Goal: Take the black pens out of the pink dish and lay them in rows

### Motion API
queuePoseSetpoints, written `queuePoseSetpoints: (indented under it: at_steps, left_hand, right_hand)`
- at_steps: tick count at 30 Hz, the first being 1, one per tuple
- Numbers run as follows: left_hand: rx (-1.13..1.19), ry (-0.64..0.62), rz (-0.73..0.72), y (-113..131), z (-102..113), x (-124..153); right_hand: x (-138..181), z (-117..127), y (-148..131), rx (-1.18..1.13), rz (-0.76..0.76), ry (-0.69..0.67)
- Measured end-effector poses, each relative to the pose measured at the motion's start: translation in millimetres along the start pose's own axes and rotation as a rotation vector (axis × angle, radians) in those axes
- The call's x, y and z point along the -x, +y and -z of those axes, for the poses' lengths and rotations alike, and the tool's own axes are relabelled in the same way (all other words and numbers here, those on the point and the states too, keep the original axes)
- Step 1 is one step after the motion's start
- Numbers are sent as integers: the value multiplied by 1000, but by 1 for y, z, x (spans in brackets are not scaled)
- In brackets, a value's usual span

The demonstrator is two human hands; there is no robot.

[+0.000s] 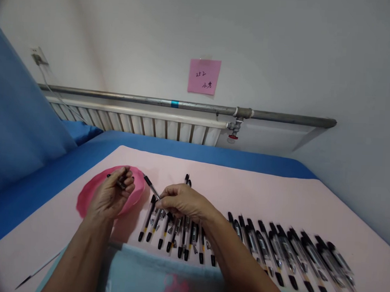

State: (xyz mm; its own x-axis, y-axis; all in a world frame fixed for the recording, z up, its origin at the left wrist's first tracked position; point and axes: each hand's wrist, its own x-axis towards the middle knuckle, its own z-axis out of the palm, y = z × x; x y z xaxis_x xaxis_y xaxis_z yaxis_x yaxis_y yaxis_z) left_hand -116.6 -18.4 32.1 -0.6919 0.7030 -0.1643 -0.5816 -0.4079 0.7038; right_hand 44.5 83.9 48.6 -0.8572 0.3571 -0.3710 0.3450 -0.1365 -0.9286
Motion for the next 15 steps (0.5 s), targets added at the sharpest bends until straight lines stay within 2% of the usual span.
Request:
queuePoseSetpoints:
  at_steps: [2, 4, 7, 10, 12, 13, 15]
  left_hand:
    - [-86, -35, 48, -3, -2, 3]
    - [-138, -126, 127, -9, -6, 8]
    - [-119, -199, 158, -15, -13, 14]
    - [-71, -113, 84, -9, -11, 11]
    - [5, 9, 8, 0, -4, 4]
    - [49, 70, -35, 5, 1, 0]
    - [155, 181, -91, 13, 9, -7]
  right_hand:
    - [0, 2, 0, -38, -3, 0]
    - [1, 2, -1, -45, -13, -3]
    - [4, -1, -4, -22, -19, -10]
    - [6, 2, -5, 91, -4, -10]
    - [6, 12, -3, 256, 20, 20]
    - [5, 19, 0, 334, 28, 65]
    - [0, 37, 7, 423, 28, 239]
